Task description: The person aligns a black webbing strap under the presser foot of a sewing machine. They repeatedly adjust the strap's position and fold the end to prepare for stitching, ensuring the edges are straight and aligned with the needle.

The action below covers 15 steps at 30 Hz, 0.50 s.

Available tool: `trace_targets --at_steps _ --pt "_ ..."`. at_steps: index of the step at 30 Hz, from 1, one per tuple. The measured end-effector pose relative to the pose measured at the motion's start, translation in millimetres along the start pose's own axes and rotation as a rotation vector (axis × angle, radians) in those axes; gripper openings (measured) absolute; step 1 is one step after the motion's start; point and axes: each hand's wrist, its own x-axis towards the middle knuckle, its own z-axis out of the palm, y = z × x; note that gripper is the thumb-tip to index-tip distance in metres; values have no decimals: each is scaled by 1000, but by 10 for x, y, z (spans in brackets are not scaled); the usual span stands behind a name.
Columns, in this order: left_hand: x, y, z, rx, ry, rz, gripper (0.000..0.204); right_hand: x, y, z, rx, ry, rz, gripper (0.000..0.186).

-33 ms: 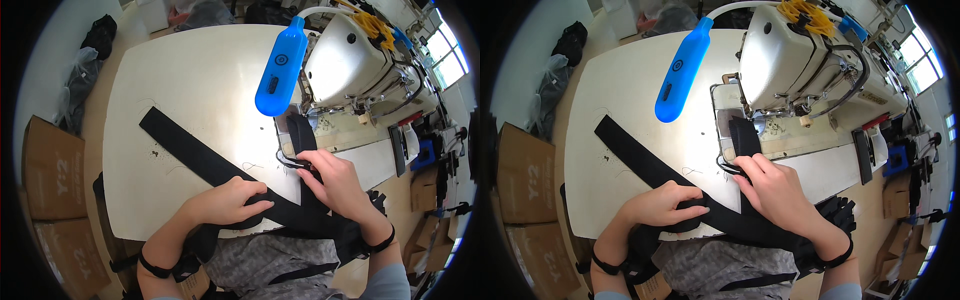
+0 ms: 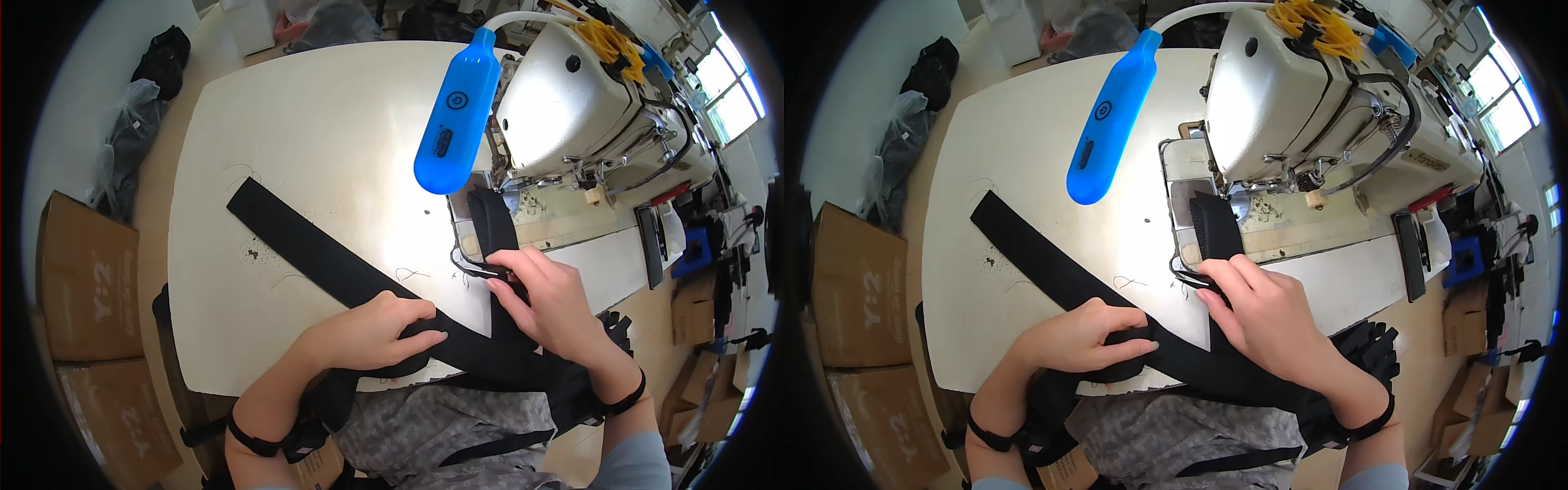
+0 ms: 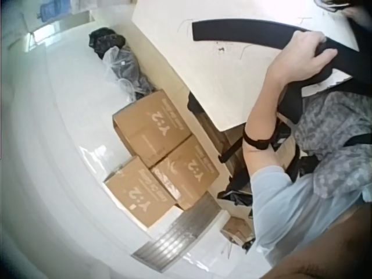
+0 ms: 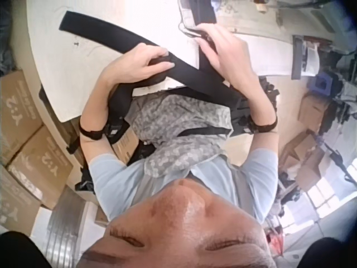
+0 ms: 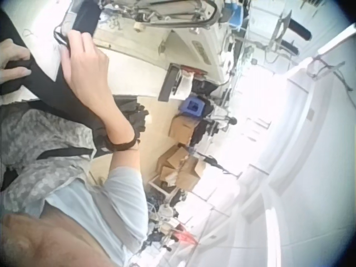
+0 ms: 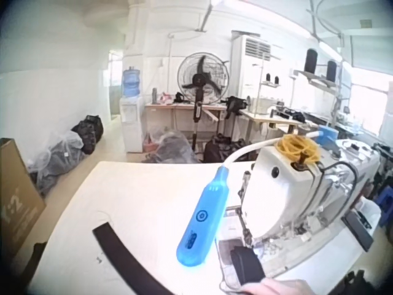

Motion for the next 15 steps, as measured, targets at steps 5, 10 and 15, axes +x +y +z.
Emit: trace_targets --at_steps 5,10,15 --pt "-5 -17 -14 40 -2 16 28 -152 -9 39 -101 -66 -65 18" --pt "14 8 -32 25 -5 0 27 -248 25 77 -49 -71 7 17" --pt "59 11 -35 58 57 12 26 -231 -64 93 76 51 119 27"
